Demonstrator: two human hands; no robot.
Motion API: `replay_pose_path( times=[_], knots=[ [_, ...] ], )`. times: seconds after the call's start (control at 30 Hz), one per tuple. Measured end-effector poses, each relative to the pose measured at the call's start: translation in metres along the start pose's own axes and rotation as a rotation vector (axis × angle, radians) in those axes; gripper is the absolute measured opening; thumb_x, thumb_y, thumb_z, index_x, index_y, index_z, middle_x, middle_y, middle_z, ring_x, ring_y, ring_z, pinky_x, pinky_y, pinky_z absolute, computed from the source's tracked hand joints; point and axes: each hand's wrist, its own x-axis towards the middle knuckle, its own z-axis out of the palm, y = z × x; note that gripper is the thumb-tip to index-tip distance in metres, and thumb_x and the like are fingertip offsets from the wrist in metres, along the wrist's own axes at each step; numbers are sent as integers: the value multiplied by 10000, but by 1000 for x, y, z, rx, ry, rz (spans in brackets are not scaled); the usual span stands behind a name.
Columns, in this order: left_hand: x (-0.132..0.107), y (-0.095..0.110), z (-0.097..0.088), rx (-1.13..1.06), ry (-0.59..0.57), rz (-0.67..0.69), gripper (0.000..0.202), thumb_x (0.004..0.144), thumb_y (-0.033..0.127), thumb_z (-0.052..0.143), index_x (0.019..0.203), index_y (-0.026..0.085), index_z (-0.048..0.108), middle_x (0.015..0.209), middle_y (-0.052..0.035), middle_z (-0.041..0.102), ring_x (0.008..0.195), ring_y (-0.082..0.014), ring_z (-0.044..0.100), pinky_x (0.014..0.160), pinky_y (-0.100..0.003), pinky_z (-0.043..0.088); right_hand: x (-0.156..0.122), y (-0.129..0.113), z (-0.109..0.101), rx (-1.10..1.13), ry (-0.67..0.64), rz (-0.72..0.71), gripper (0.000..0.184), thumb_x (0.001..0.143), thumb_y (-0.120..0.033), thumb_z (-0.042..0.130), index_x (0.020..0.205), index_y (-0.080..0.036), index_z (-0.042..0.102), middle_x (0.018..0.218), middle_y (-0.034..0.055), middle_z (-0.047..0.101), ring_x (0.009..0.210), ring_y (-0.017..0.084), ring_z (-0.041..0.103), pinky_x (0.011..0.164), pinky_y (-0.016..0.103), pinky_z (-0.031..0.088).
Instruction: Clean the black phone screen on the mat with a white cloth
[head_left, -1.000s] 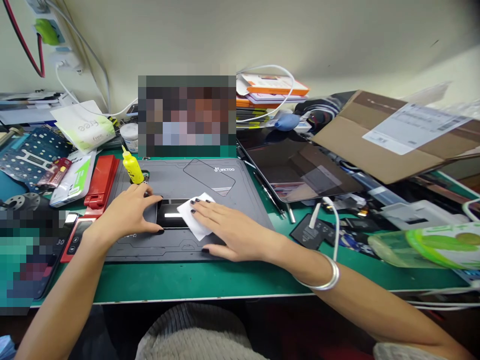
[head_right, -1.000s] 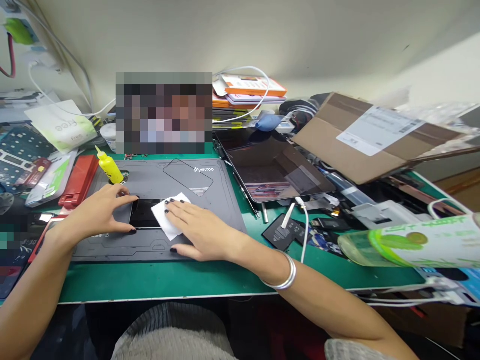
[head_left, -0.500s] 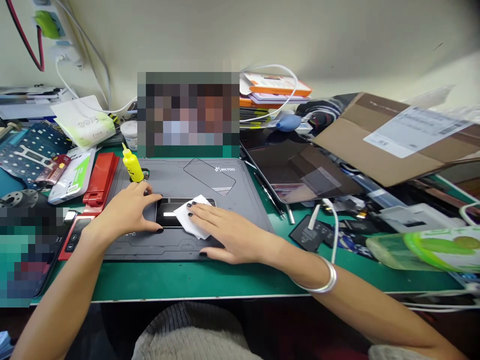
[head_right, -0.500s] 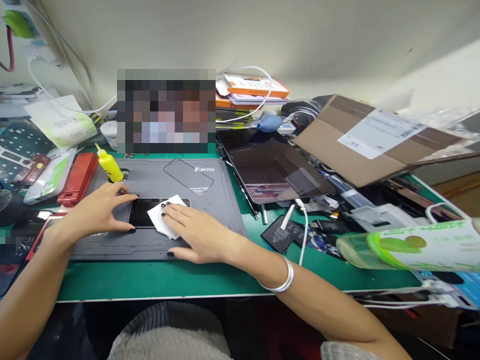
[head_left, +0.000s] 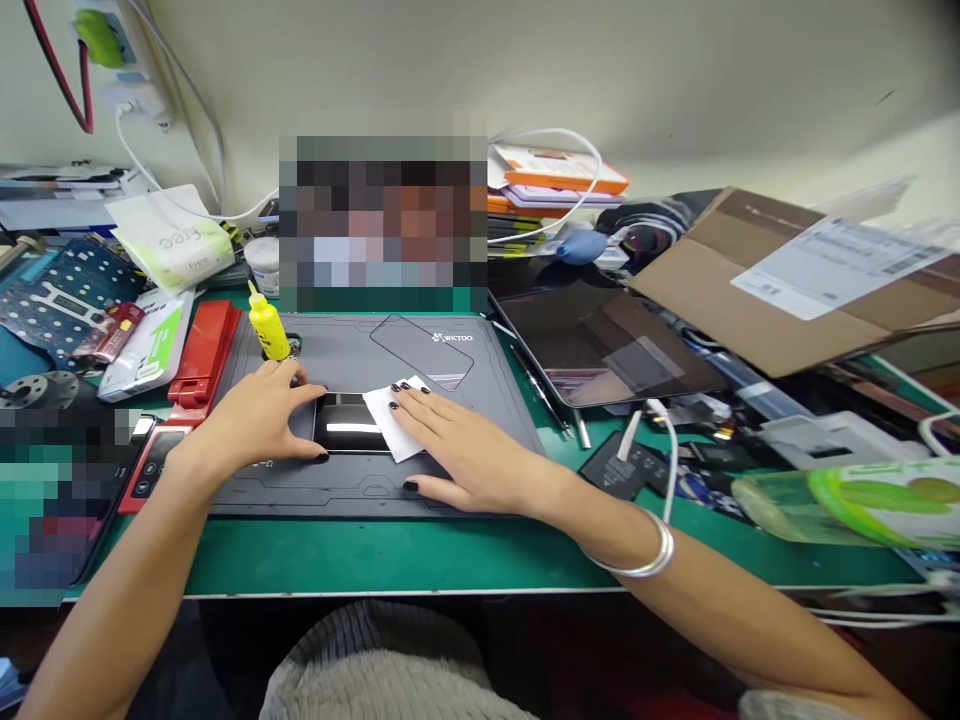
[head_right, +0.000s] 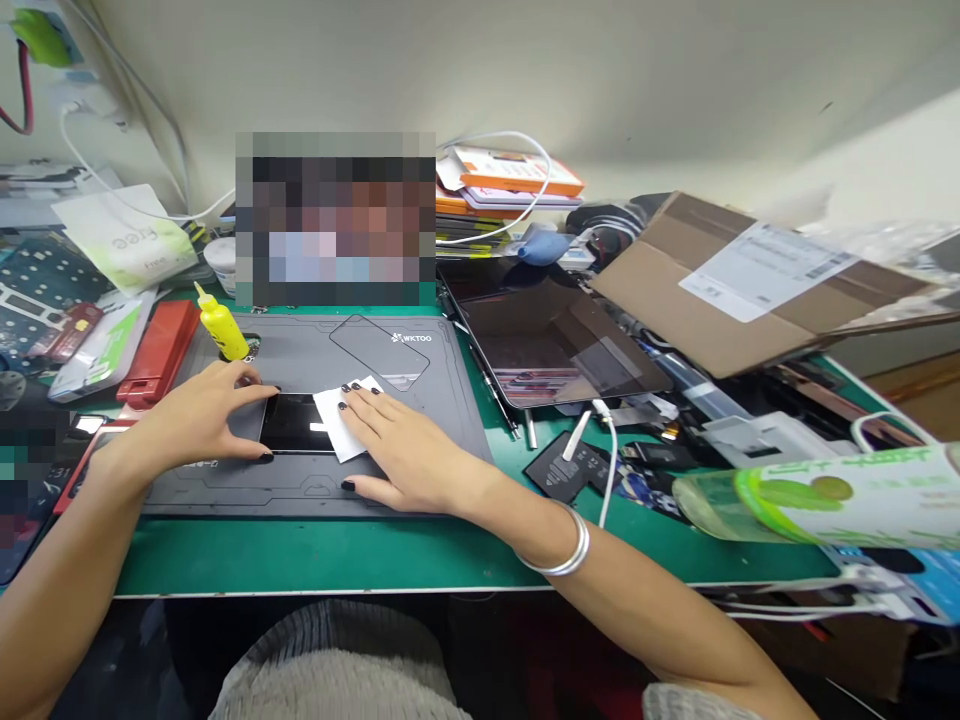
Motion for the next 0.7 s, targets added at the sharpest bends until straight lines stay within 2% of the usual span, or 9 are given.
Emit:
replay_pose_path(
  times=[0.1, 0.2, 0.37, 0.47, 0.57, 0.7],
  knots=[
    [0, -1, 1, 19, -3, 14, 651, 730, 579, 736, 1274, 233, 642, 1232, -120, 563, 1133, -323, 528, 960, -446, 460, 0, -8, 1, 2, -41, -67, 832, 907, -538, 590, 1459, 53, 392, 1567, 314, 271, 1482, 411, 232, 1201, 569, 269],
    [0, -2, 2, 25, 0, 16, 668, 724, 579, 746, 1281, 225, 640, 1240, -123, 558, 1123, -323, 530, 958, -443, 460, 1, -11, 2, 0, -66, -130, 812, 924, -558, 557, 1462, 30, 403, 1580, 280, 274, 1491, 388, 216, 1220, 529, 249],
    [0, -1, 2, 19, -7, 4, 661, 725, 576, 747, 1282, 237, 639, 1233, -118, 561, 1129, -321, 528, 960, -440, 457, 2, -1, 1, -54, -35, 62, 803, 939, -513, 544, 1496, 30, 342, 1592, 289, 221, 1490, 397, 210, 1209, 561, 253],
    [0, 1, 1, 14, -5, 12, 647, 725, 566, 750, 1270, 232, 647, 1210, -113, 566, 1110, -314, 536, 949, -431, 458, 3, -10, 2, -35, -78, -6, 869, 914, -575, 555, 1499, 30, 336, 1593, 294, 213, 1492, 402, 200, 1209, 574, 237],
    [0, 3, -1, 13, -13, 0, 670, 714, 561, 763, 1282, 227, 642, 1201, -111, 568, 1120, -318, 534, 957, -423, 457, 2, -15, 3, -16, -118, -100, 849, 925, -584, 533, 1501, 12, 347, 1600, 275, 217, 1499, 383, 198, 1215, 553, 241],
    [-1, 5, -1, 21, -39, -30, 666, 722, 545, 767, 1292, 225, 638, 1246, -124, 552, 1170, -331, 521, 982, -426, 450, 0, -3, 6, -64, -49, 30, 788, 954, -503, 513, 1531, -13, 294, 1610, 259, 202, 1500, 382, 196, 1209, 573, 247]
  ],
)
